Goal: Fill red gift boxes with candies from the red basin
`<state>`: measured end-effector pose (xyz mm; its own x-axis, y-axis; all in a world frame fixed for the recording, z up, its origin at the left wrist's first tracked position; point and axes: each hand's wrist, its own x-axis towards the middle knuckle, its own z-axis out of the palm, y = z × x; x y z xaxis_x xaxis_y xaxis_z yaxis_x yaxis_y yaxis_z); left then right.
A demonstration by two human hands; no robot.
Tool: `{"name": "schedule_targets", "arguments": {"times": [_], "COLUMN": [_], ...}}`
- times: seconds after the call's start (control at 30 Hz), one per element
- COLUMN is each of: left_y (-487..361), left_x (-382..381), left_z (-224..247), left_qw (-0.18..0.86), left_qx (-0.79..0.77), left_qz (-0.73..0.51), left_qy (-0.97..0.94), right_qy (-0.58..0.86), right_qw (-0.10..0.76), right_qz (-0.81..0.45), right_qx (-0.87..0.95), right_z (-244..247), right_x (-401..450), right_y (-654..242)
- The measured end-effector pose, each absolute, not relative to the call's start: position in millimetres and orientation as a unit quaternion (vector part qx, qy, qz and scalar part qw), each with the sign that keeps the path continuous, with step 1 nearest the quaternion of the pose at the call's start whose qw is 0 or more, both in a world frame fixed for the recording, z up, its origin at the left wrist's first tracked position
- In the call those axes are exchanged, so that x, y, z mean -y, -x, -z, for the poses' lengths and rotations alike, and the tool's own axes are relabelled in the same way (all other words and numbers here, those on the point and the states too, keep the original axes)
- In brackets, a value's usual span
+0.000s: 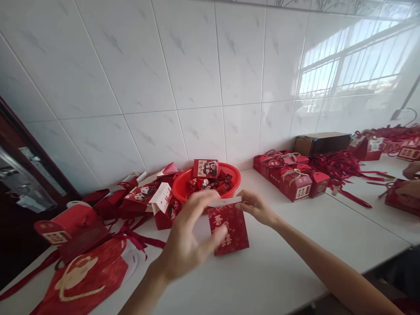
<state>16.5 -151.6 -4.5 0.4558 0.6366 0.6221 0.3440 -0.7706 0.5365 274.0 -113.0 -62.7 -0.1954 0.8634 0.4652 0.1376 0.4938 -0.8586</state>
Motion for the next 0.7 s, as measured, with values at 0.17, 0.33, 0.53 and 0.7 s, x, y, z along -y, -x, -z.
{"name": "schedule_targets", "arguments": {"times": [0.17, 0.33, 0.53, 0.7], "left_y": [-46, -72, -81, -73], "left_x": [94, 103, 121, 158], "left_z": [50, 79, 88, 108], "left_qw": [0.274, 0.182, 0.098, 0.113], "left_qx": [-0.302, -0.228, -0.178, -0.259], "left_qz": [-0.444, -0.496, -0.508, -0.479], "left_qy": [-0.798, -0.818, -0.837, -0.831], "right_qy": [0.389, 0.413, 0.458, 0.473], "right_qw": [0.552, 0.559, 0.562, 0.564], "right_qz": [-0.366, -0.321, -0.273, -0.205], "right_qx": [0.641, 0.643, 0.633, 0.646], "right_z": [74, 72, 82, 90], "right_x": [143, 170, 184, 200], "right_y": [-284, -282, -284, -308]}}
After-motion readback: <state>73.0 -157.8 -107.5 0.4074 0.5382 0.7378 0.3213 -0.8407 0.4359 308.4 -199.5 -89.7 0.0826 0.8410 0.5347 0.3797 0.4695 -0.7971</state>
